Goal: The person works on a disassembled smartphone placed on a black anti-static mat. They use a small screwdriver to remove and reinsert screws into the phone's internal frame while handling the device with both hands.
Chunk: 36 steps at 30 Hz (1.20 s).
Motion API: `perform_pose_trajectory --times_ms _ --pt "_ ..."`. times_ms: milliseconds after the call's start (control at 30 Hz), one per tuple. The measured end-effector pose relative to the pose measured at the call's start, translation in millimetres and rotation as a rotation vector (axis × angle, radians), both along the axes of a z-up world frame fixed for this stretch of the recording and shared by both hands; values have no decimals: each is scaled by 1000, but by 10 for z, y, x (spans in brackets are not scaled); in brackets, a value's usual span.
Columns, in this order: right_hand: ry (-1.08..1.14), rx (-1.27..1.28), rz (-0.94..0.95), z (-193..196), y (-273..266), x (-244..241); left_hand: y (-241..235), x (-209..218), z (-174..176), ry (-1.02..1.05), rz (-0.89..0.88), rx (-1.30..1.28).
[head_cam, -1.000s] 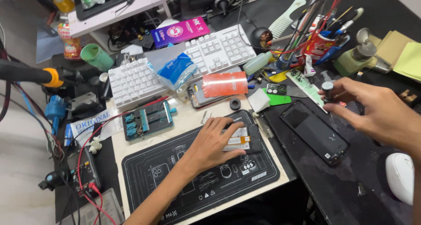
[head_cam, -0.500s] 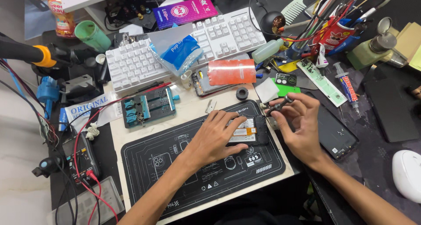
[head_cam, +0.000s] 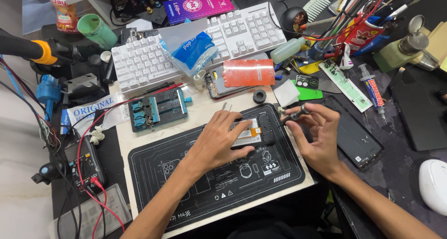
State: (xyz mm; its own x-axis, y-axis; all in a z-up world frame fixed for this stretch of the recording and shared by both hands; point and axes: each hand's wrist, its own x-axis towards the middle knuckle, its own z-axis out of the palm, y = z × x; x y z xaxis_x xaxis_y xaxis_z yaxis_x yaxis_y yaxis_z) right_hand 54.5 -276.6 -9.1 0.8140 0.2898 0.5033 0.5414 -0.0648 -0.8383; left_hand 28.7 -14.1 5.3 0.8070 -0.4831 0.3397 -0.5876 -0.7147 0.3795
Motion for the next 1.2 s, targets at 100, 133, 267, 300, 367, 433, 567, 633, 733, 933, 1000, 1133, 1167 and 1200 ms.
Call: perform_pose_trajectory --times_ms 100,133,267,300,367,433,567,633,733,933,1000,1133,1167,1200 --pt "-6 -13 32 -29 19 12 0 7 -17 -19 5 -6" --pt "-1 -13 44 -37 24 14 -3 6 -19 -22 8 -8" --pt "0 25 38 -56 53 47 -4 -2 3 -22 10 2" --pt "2 26 39 -57 55 65 -8 -7 12 -31 7 6" --pt "-2 23 45 -56 49 72 -22 -8 25 -40 4 12" --pt "-12 14 55 -60 43 66 -44 -11 25 -43 5 13" --pt "-50 -14 63 -92 52 40 -51 -14 9 -64 14 5" --pt "-60 -37 58 -107 51 38 -60 -18 -2 -58 23 -2" --pt "-45 -40 54 -120 47 44 -66 -19 -22 -86 26 -25" --pt "-109 -83 3 -95 69 28 -101 -28 2 -94 41 -104" --pt "-131 -86 0 -85 72 27 -112 -33 23 -104 46 -117" --pt "-210 -129 -56 -106 89 47 -133 -38 54 -108 53 -148" --pt "-231 -154 -76 -102 87 56 -142 -34 63 -103 47 -162" --pt "-249 -178 -97 -89 80 57 -153 -35 72 -95 42 -176"
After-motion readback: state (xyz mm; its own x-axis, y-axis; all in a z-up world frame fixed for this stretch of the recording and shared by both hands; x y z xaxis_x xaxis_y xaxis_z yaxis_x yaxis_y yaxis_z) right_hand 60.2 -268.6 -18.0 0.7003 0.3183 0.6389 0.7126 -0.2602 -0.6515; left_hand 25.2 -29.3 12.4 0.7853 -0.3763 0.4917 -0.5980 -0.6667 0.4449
